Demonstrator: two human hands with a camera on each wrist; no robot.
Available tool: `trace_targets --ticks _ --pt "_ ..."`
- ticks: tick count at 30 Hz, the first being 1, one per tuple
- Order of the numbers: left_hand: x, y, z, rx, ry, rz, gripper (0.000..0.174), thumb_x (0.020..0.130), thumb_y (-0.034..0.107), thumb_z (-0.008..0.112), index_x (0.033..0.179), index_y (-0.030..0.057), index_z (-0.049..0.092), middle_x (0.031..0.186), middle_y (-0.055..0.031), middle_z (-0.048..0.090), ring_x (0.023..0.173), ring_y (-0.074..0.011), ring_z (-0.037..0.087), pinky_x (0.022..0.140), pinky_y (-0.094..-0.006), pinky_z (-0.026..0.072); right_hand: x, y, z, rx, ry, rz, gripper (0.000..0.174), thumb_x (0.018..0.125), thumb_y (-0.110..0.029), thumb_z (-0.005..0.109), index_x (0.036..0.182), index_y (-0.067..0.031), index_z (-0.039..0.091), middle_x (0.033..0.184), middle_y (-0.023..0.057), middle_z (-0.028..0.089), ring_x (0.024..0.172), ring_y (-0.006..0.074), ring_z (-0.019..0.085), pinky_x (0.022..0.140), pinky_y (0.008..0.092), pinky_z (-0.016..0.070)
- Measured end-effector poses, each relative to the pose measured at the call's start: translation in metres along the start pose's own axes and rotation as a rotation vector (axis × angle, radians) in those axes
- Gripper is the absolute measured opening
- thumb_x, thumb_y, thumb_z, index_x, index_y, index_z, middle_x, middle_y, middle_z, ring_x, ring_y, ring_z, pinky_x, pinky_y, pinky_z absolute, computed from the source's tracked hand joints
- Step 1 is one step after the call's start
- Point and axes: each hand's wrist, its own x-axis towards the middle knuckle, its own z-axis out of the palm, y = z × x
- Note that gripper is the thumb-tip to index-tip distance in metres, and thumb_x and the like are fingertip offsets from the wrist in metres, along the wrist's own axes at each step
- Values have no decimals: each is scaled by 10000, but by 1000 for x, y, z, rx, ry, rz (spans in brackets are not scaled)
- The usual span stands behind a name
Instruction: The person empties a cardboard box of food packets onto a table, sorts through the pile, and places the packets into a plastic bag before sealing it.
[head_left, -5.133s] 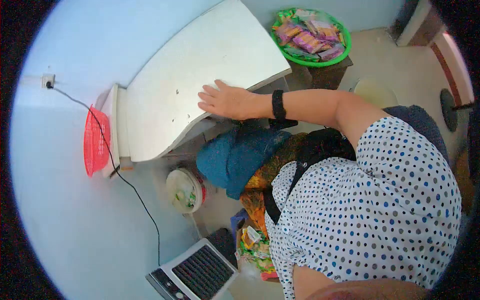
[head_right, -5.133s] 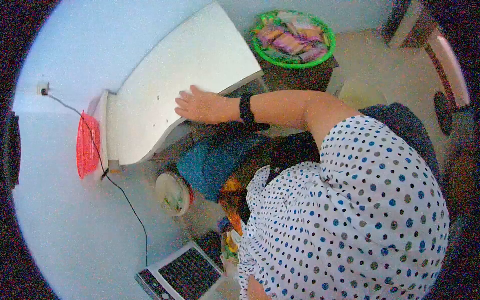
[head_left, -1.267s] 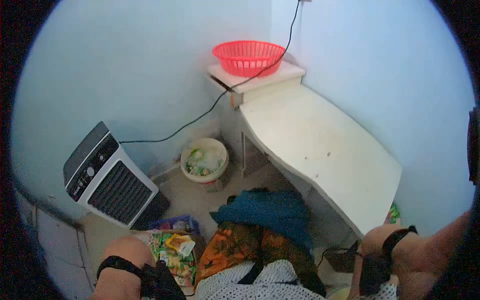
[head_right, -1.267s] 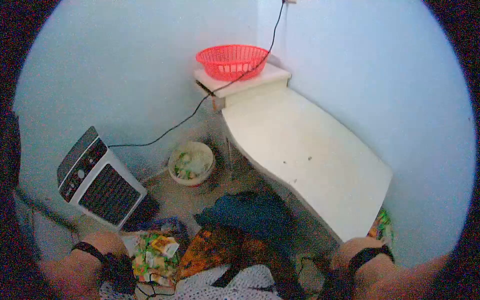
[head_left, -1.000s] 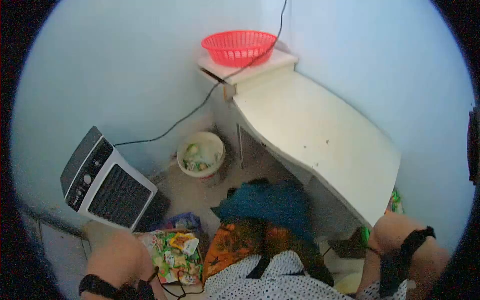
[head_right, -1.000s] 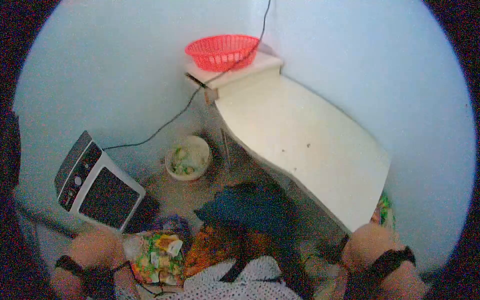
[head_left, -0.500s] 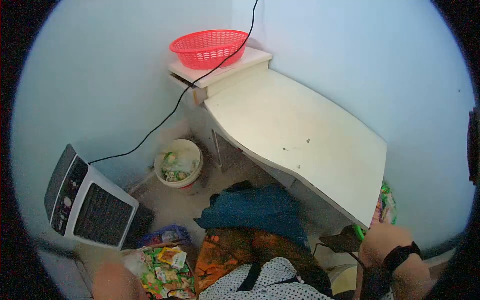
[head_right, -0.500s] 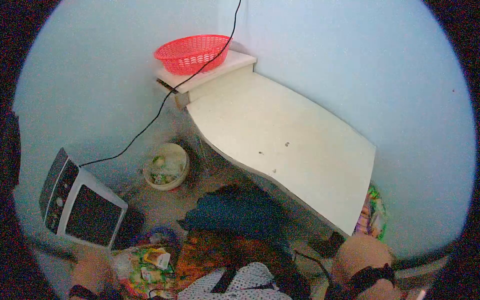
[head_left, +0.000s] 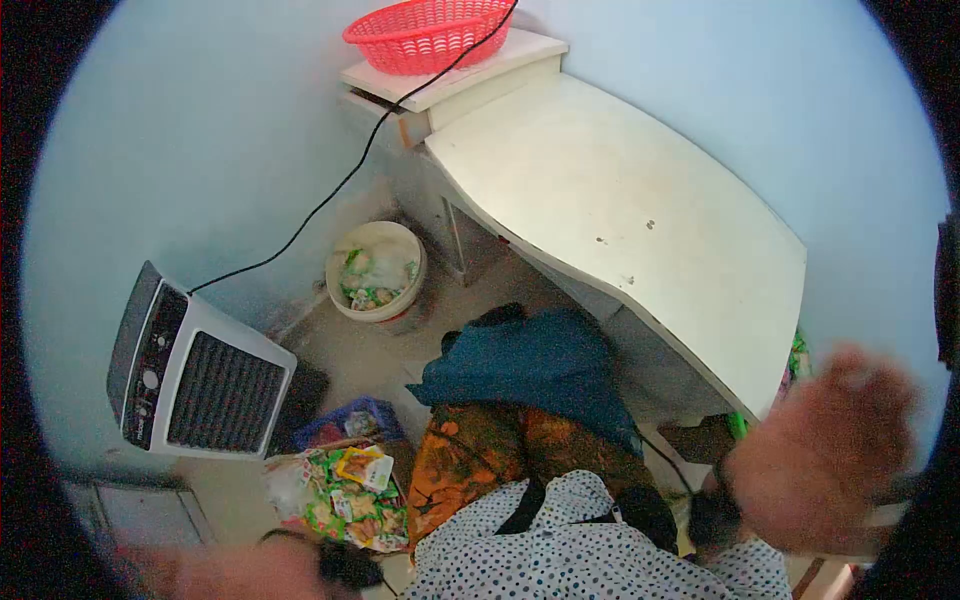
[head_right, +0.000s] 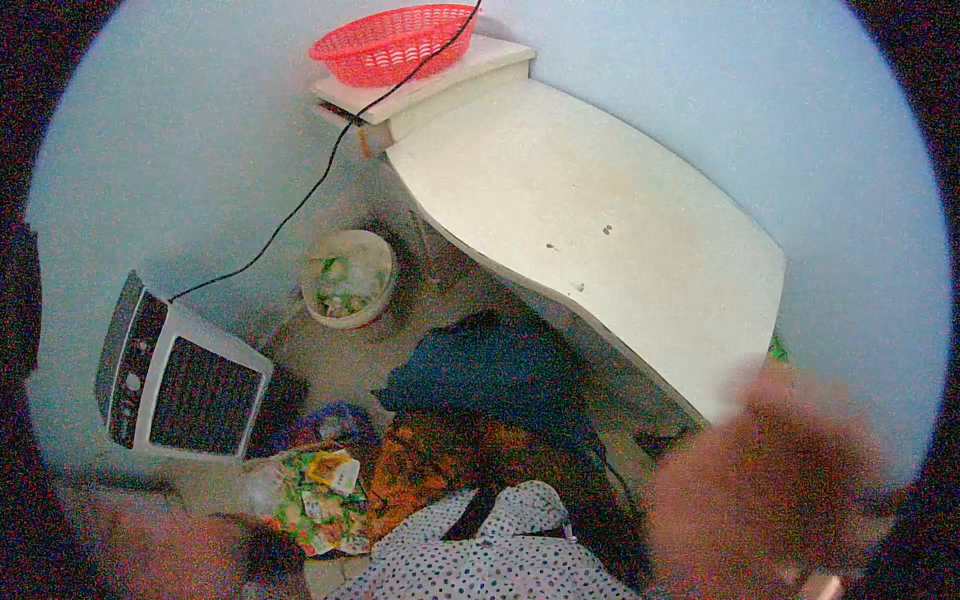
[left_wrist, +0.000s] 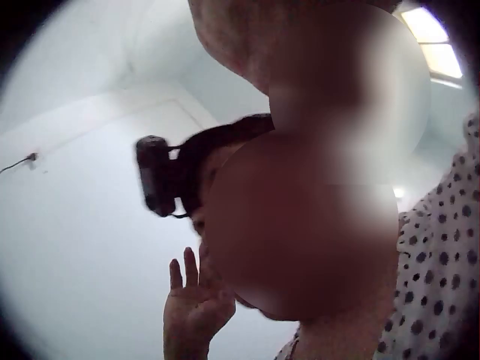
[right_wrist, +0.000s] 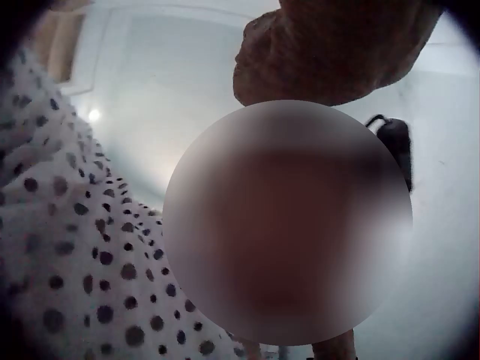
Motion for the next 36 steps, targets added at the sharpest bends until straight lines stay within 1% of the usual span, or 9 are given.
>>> trace_targets --ticks 4,6,8,12,15,20,23,29,36 --pt "-94 10 70 -191 -478 -311 545 881 121 598 1386 38 413 1440 -245 384 1290 -440 412 1071 -476 363 -134 70 137 19 -419 382 320 793 -202 704 1039 -16 615 1062 191 649 930 348 630 809 416 516" --pt "-156 14 109 -218 -757 -464 544 881 120 596 1386 40 412 1440 -246 382 1292 -443 409 1073 -479 362 -195 83 155 -319 -804 374 510 735 -263 750 1132 5 572 1235 170 565 1064 358 574 866 421 496" --pt "-219 16 134 -223 -968 -571 534 887 104 581 1388 38 409 1437 -249 383 1283 -444 420 1070 -473 370 -238 91 158 -375 -899 429 603 726 -335 752 1172 13 544 1286 189 507 1144 366 513 871 475 483" --pt "-231 20 145 -258 -834 -582 520 862 26 552 1366 27 425 1390 -257 431 1257 -442 443 1063 -462 378 -263 88 161 -379 -951 549 642 740 -367 729 1202 29 525 1295 208 483 1184 368 481 835 505 498" --pt "-230 16 147 -207 -844 -518 542 809 -41 543 1340 16 452 1358 -272 450 1241 -444 454 1044 -467 392 -251 76 165 -540 -972 387 574 779 -333 675 1186 45 529 1284 222 492 1166 365 491 797 476 516" --pt "-233 0 155 -82 -860 -551 639 700 -103 567 1317 35 475 1321 -269 478 1182 -439 500 987 -463 437 -248 67 176 -548 -1033 361 313 813 -163 559 1029 56 617 1084 213 585 1053 360 567 725 473 556" --pt "-243 -11 157 -15 -914 -561 641 677 -95 584 1295 42 490 1233 -260 528 1081 -429 552 912 -478 470 -266 64 191 -480 -922 440 222 771 -189 593 868 10 612 816 99 558 766 246 583 676 403 542" --pt "-225 -4 132 10 -881 -486 516 643 31 641 1153 57 565 951 -180 608 858 -384 599 729 -484 498 -232 62 159 -239 -937 515 143 728 -106 597 803 14 617 793 146 608 743 335 631 605 436 540" --pt "-169 66 68 -292 -1064 -381 433 714 176 699 1118 53 603 852 -171 641 790 -355 639 693 -466 513 -198 58 93 -172 -1467 680 159 725 -129 594 811 -9 652 825 202 649 808 363 663 675 471 538"
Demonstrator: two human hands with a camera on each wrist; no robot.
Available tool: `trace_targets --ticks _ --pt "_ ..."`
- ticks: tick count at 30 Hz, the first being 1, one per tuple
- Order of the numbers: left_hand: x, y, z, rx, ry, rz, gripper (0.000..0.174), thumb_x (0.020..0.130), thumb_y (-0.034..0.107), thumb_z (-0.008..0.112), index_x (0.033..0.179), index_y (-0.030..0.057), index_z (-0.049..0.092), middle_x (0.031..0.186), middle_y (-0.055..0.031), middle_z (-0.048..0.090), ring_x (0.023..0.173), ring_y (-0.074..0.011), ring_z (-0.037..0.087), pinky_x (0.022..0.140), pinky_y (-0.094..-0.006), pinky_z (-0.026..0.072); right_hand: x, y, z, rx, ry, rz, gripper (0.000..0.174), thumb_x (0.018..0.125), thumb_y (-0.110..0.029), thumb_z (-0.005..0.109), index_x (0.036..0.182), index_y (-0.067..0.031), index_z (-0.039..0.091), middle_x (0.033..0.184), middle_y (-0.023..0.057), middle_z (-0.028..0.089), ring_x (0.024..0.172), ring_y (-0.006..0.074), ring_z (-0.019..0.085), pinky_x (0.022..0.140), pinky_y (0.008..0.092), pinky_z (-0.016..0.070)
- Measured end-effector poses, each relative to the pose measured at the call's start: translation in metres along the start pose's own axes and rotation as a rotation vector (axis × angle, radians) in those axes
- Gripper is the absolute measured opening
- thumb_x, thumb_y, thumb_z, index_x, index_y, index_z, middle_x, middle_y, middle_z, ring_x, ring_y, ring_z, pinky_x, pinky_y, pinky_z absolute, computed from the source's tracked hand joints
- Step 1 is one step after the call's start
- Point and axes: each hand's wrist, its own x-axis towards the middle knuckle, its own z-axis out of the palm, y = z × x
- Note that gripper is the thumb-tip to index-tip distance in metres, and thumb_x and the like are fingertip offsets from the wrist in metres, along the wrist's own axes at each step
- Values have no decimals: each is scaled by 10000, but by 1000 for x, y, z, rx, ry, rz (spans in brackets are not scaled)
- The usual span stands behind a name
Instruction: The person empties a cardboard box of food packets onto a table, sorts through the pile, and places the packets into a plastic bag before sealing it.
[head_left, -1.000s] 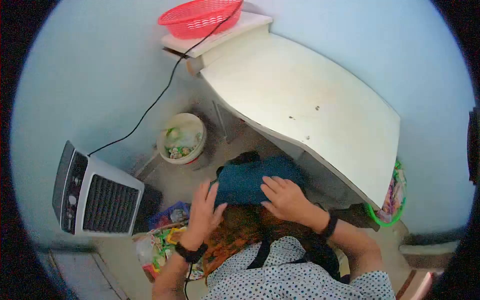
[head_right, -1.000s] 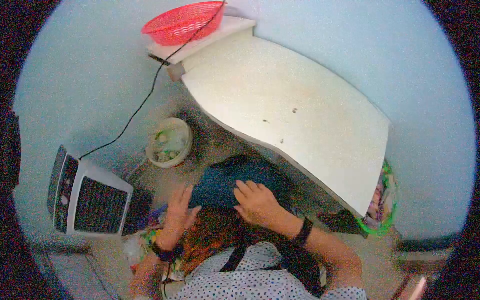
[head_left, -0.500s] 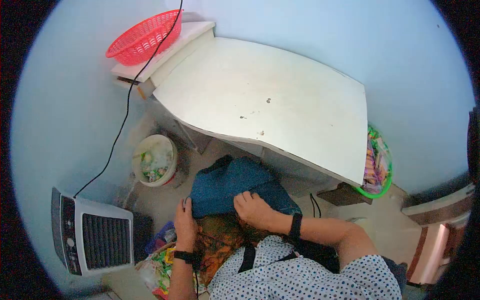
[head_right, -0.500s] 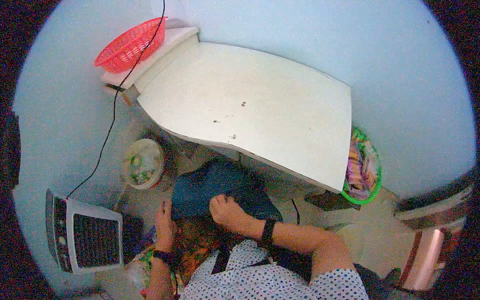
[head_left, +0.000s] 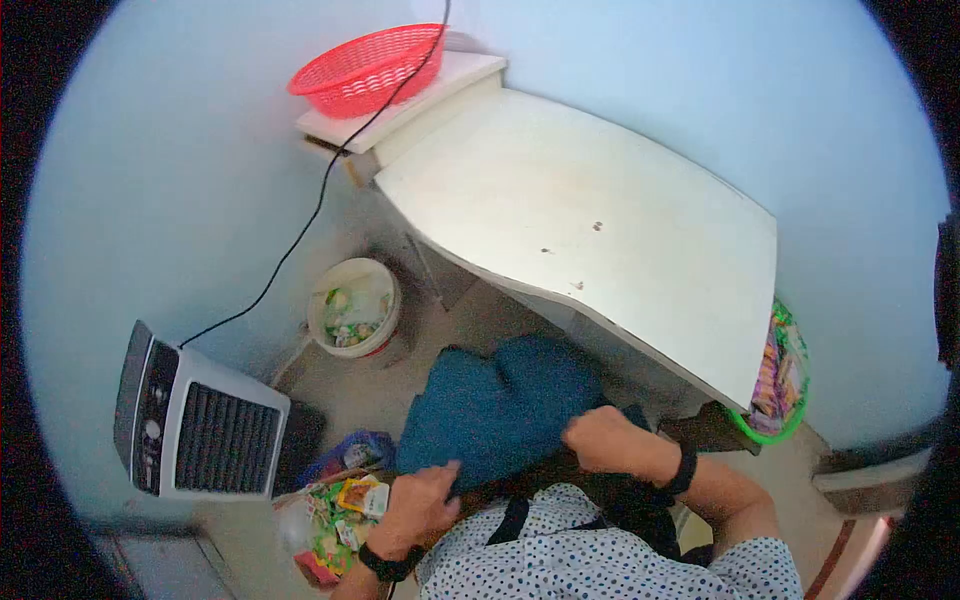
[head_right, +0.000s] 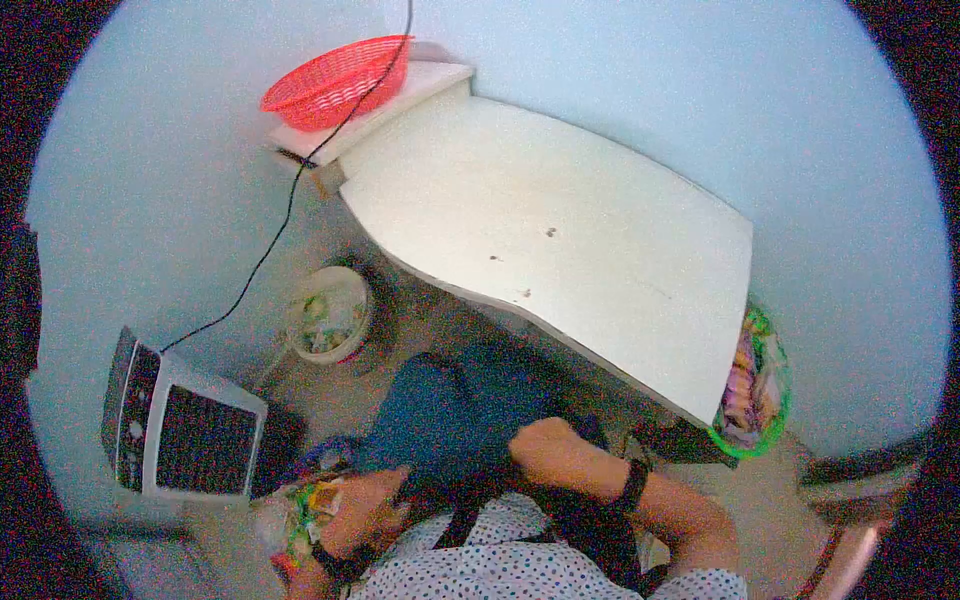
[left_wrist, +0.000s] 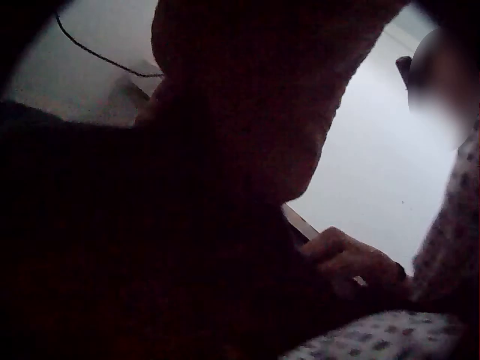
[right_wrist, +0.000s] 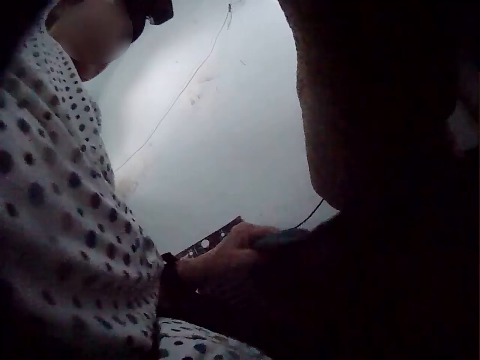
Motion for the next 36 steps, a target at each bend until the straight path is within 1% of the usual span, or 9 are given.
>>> trace_targets --ticks 4,7,14,17,20,23,26,30,36 --pt "2 -11 3 -158 146 -24 398 785 292 721 1081 36 646 939 -180 674 845 -352 661 713 -428 532 -10 8 -12 31 28 18 185 790 -189 617 851 -23 668 828 195 653 796 366 662 679 467 539" --pt "13 -32 5 -195 372 -143 242 890 232 622 1000 23 676 964 -187 675 860 -368 653 735 -424 532 9 10 -10 108 147 -59 231 838 -236 622 914 -23 666 852 191 649 803 372 654 694 462 539" --pt "-2 -54 12 -157 320 -553 257 932 227 548 981 3 665 966 -200 670 908 -373 638 797 -435 503 149 -2 -12 194 299 -213 262 877 -184 599 1074 -12 611 1062 203 610 915 379 632 760 458 532" --pt "-51 -82 40 -173 325 -712 260 917 232 560 969 3 673 962 -203 670 894 -375 638 779 -442 500 207 -5 4 308 238 -207 310 876 -179 611 1135 -11 581 1155 214 578 988 388 615 834 460 515" --pt "-101 -89 60 -209 328 -1020 284 910 251 564 950 -7 675 958 -204 673 889 -362 644 772 -446 501 235 0 23 299 391 -270 362 889 -262 608 1156 -20 574 1171 245 585 1083 410 576 925 475 486" --pt "-165 -112 107 -403 326 -1264 320 901 280 572 952 -18 677 964 -212 676 889 -354 649 776 -447 504 241 8 16 505 208 -100 496 890 -351 618 1242 -11 538 1249 258 557 1188 395 520 1005 470 428" --pt "-176 -106 97 -557 125 -1466 358 897 308 576 973 -26 678 976 -227 677 895 -361 651 792 -444 507 248 21 41 579 193 -132 541 876 -441 612 1174 10 578 1174 221 601 1071 392 586 930 442 468" --pt "-254 -131 184 -117 363 -1191 418 881 319 598 1085 -45 618 1029 -245 644 965 -397 607 852 -463 476 264 16 54 490 61 -142 574 854 -478 622 1151 14 611 1153 208 625 1082 365 595 932 428 468" --pt "-271 -103 189 -121 638 -1426 699 800 275 705 1333 -71 413 1253 -316 513 1199 -447 461 1028 -471 361 264 16 36 630 -132 -46 793 782 -540 682 1295 45 528 1313 227 551 1224 360 526 1047 400 405"
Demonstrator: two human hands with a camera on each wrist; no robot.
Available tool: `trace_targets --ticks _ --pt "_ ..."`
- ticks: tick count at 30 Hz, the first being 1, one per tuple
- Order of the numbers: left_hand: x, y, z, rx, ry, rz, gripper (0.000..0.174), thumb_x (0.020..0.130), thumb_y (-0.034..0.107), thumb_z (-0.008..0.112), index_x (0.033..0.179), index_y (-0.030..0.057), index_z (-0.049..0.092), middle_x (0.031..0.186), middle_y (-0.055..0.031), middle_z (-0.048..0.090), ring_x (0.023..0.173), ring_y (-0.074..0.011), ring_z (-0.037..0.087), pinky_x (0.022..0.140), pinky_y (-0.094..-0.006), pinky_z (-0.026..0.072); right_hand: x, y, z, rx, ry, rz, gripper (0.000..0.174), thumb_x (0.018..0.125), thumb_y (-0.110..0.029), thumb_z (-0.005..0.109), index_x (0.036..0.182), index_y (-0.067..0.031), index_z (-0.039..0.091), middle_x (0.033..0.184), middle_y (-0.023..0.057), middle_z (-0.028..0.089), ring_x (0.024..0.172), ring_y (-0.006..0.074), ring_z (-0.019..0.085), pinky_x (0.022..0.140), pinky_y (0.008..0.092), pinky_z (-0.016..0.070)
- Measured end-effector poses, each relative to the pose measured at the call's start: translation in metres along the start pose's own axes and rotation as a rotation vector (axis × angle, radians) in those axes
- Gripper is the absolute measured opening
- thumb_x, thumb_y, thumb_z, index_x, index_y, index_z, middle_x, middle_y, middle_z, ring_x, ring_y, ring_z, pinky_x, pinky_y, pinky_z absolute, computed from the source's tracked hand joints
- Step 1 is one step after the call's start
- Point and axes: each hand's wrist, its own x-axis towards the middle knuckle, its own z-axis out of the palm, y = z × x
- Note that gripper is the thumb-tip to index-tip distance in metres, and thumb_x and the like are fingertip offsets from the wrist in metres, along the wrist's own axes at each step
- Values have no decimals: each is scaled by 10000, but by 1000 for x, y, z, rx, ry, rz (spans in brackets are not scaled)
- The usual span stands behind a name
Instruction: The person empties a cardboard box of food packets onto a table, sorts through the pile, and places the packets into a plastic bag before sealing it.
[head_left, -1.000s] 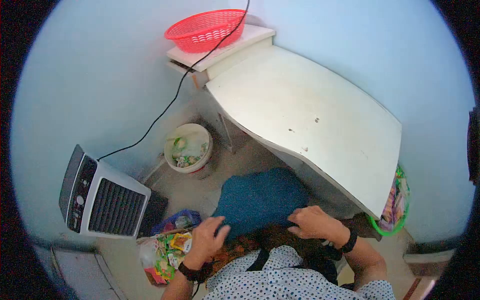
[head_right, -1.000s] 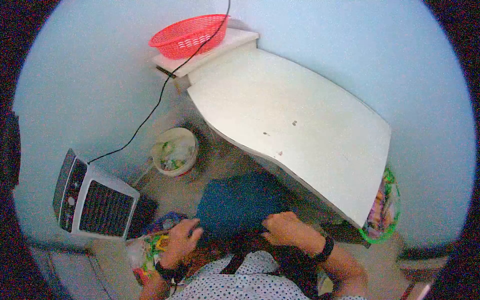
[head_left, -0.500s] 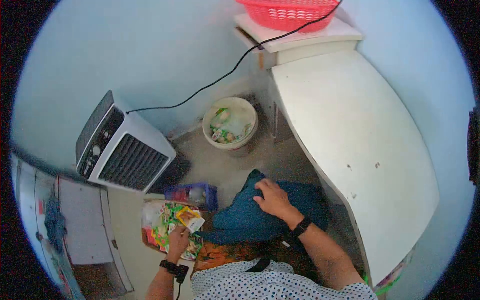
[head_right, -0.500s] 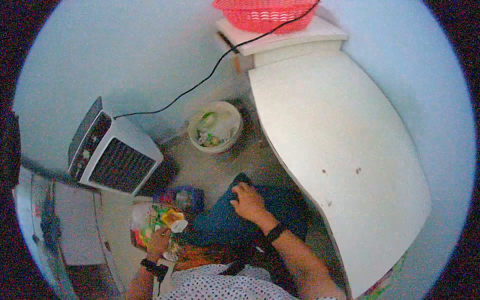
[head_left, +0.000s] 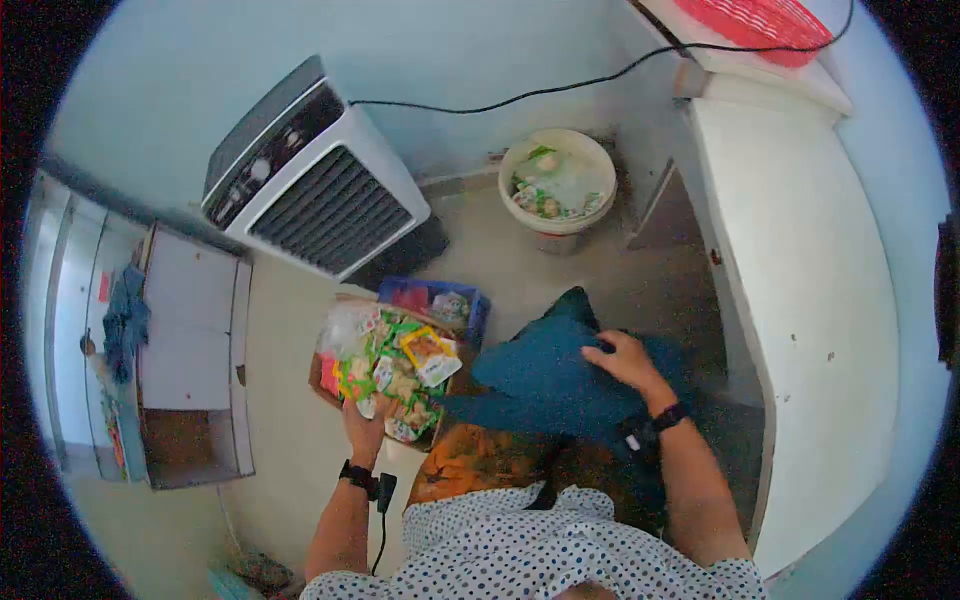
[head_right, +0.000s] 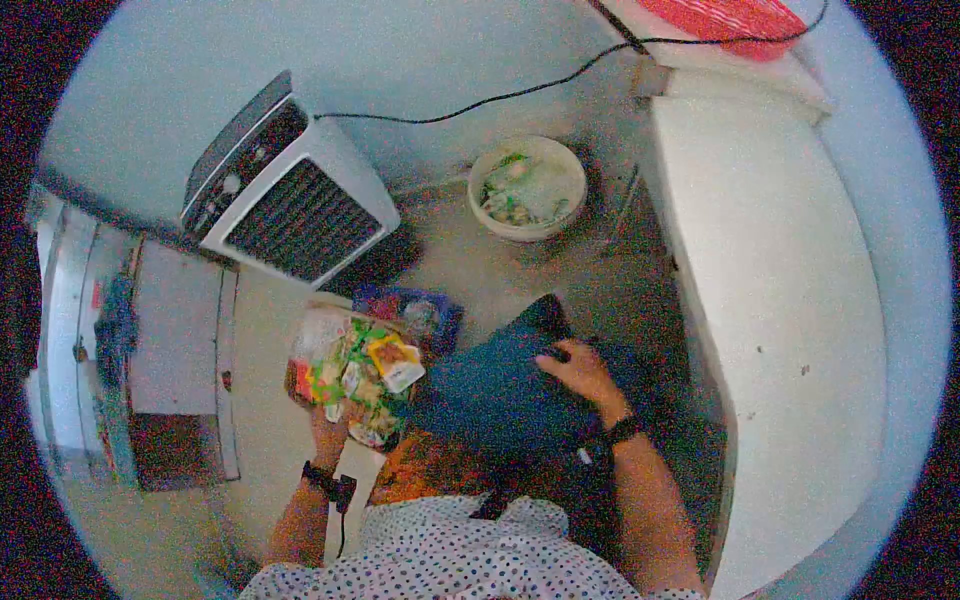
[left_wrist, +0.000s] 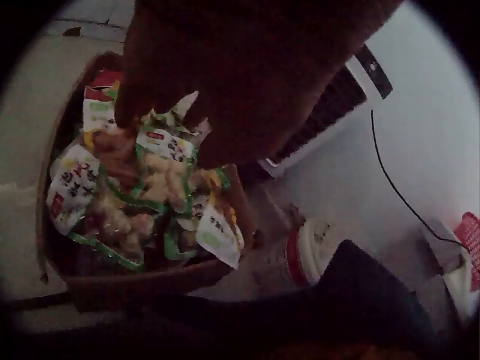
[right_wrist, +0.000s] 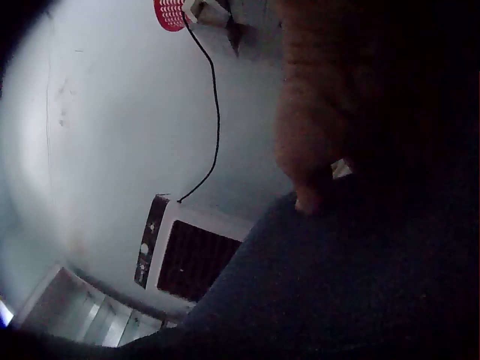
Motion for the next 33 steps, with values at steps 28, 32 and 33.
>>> trace_targets --ticks 28,32,33 --pt "0 -97 119 -1335 198 -918 313 823 50 572 1121 -29 520 1009 -134 609 849 -232 600 709 -358 498 -93 -201 -5 -173 146 -169 416 840 -37 653 1245 -17 560 1207 79 578 1040 171 584 902 305 480" --pt "12 -65 94 -1121 219 -1037 334 819 35 570 1127 -79 508 1060 -159 603 897 -249 609 729 -370 502 -159 -183 -44 -191 348 56 387 856 -40 613 1239 -14 566 1133 65 610 970 141 595 831 288 491" --pt "13 -55 86 -1154 252 -1021 336 819 25 562 1128 -94 503 1076 -167 599 904 -255 612 733 -375 504 -176 -188 -53 -220 365 131 381 863 -50 605 1240 -15 566 1124 66 615 957 139 599 816 288 494"
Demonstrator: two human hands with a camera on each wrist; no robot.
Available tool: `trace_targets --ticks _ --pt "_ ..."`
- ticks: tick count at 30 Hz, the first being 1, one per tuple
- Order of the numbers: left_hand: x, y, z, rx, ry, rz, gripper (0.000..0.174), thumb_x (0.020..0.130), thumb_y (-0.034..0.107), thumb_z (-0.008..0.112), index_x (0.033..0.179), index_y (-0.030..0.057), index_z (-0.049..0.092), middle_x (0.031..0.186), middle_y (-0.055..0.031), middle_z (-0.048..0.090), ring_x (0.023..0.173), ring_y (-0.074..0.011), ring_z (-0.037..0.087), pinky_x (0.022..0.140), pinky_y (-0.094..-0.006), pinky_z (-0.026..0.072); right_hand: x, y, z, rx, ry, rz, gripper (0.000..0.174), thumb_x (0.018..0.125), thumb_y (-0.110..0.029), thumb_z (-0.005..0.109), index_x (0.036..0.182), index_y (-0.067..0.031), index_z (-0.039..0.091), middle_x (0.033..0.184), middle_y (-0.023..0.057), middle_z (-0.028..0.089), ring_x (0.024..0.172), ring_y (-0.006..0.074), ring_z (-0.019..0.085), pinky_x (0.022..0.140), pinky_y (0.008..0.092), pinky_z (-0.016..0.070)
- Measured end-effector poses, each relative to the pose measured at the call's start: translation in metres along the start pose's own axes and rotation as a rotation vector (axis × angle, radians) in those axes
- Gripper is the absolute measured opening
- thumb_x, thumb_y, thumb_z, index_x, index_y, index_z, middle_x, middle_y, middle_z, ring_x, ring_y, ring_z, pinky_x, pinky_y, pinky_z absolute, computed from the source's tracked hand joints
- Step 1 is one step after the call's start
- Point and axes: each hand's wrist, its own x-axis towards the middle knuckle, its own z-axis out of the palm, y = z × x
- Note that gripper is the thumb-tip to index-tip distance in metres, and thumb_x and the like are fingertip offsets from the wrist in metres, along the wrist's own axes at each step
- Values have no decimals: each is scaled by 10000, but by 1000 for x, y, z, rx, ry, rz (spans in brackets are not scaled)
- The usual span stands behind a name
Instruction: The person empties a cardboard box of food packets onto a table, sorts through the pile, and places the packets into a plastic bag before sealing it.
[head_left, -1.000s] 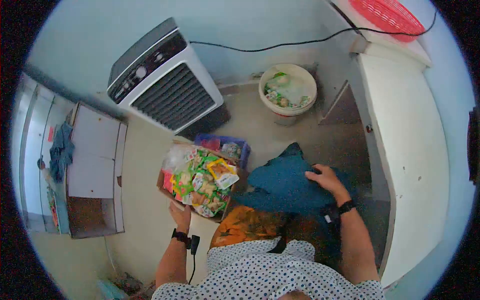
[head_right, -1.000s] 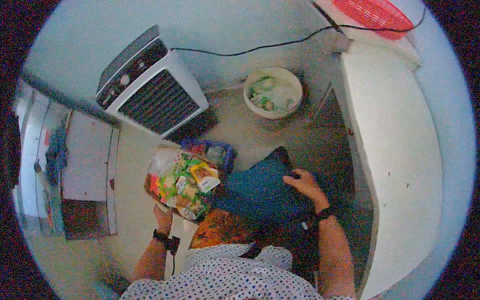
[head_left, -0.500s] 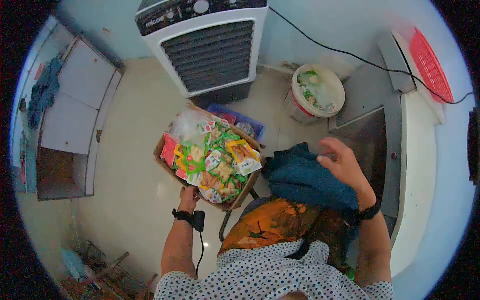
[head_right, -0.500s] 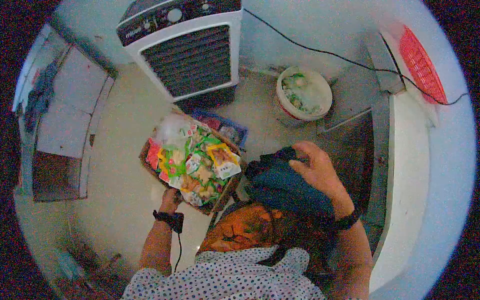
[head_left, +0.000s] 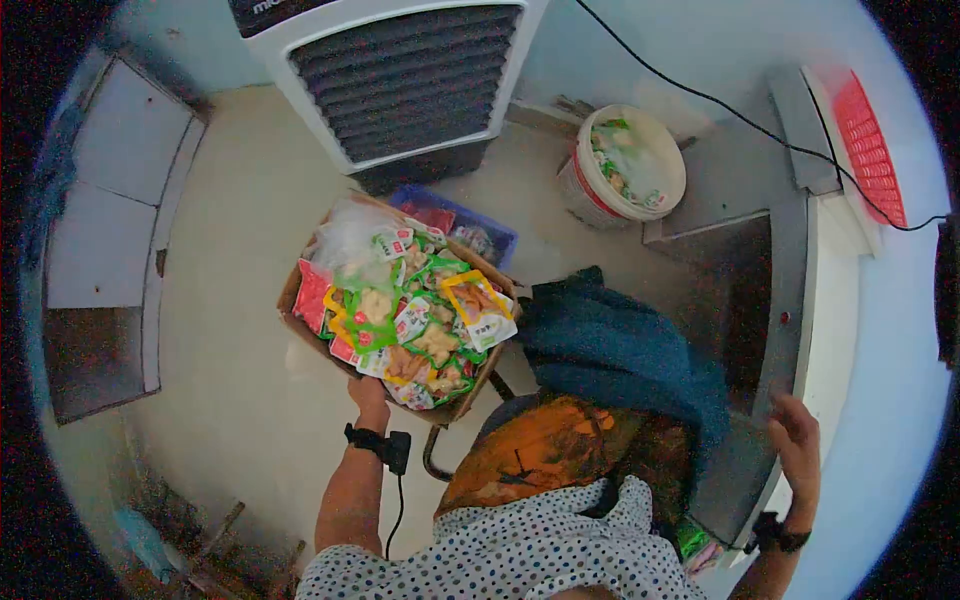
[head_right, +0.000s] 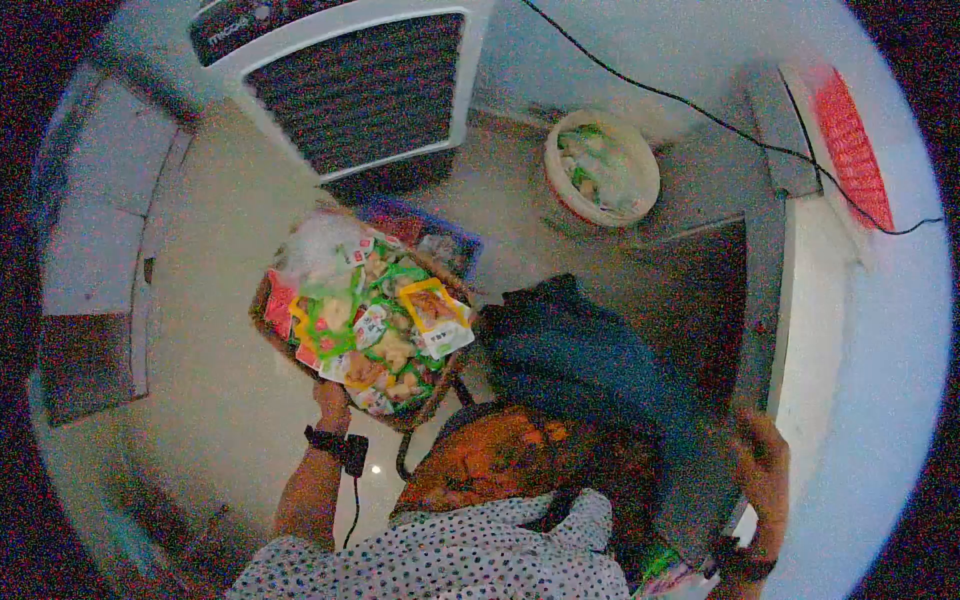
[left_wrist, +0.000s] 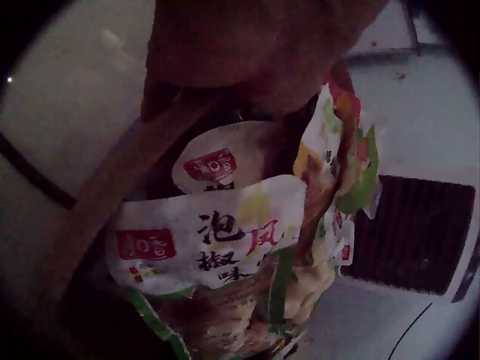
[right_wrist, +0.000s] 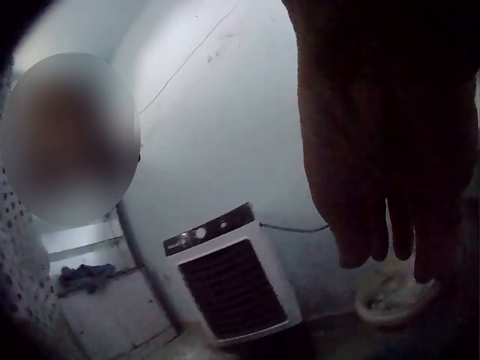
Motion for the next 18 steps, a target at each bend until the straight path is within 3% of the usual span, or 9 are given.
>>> trace_targets --ticks 3,4,7,10,14,16,18 --pt "14 -22 -5 -53 -65 148 337 821 16 565 1137 -84 504 1058 -157 612 896 -254 616 741 -373 502 -52 3 -44 -65 97 195 372 882 -93 596 1245 -24 556 1143 81 616 928 157 614 779 295 499" --pt "-2 -2 0 129 -34 46 333 834 27 571 1154 -45 515 1037 -135 628 898 -246 621 750 -368 501 -69 1 -57 -68 146 249 371 888 -109 595 1248 -29 551 1157 89 614 921 168 619 768 299 501" --pt "2 -13 1 -37 -139 240 294 856 79 600 1132 -6 544 1016 -115 640 888 -236 628 740 -362 507 -109 -3 -99 -136 284 347 374 895 -136 596 1252 -34 546 1179 96 612 924 180 625 769 303 501" --pt "4 -14 0 -48 -101 200 271 860 114 646 1100 12 573 1032 -107 637 889 -222 622 725 -358 506 -143 -9 -140 -233 414 393 380 898 -151 599 1256 -34 548 1189 97 611 939 184 626 789 304 500" --pt "10 -21 -5 51 -61 166 307 844 135 687 1095 1 572 1029 -105 635 874 -212 615 704 -364 501 -169 -32 -173 -349 587 322 389 901 -171 603 1261 -35 549 1203 97 610 960 188 628 815 305 497" --pt "27 -39 -11 54 -93 172 334 842 137 685 1100 -34 561 1007 -113 636 860 -203 609 697 -363 497 -164 -48 -186 -407 663 208 394 902 -181 605 1263 -35 550 1210 97 610 971 190 628 827 306 496" --pt "12 -24 -1 23 -58 168 334 849 132 673 1105 -47 554 995 -113 635 849 -203 609 691 -361 495 -144 -66 -200 -457 713 72 399 904 -192 608 1266 -35 550 1217 97 609 981 192 629 840 307 495"
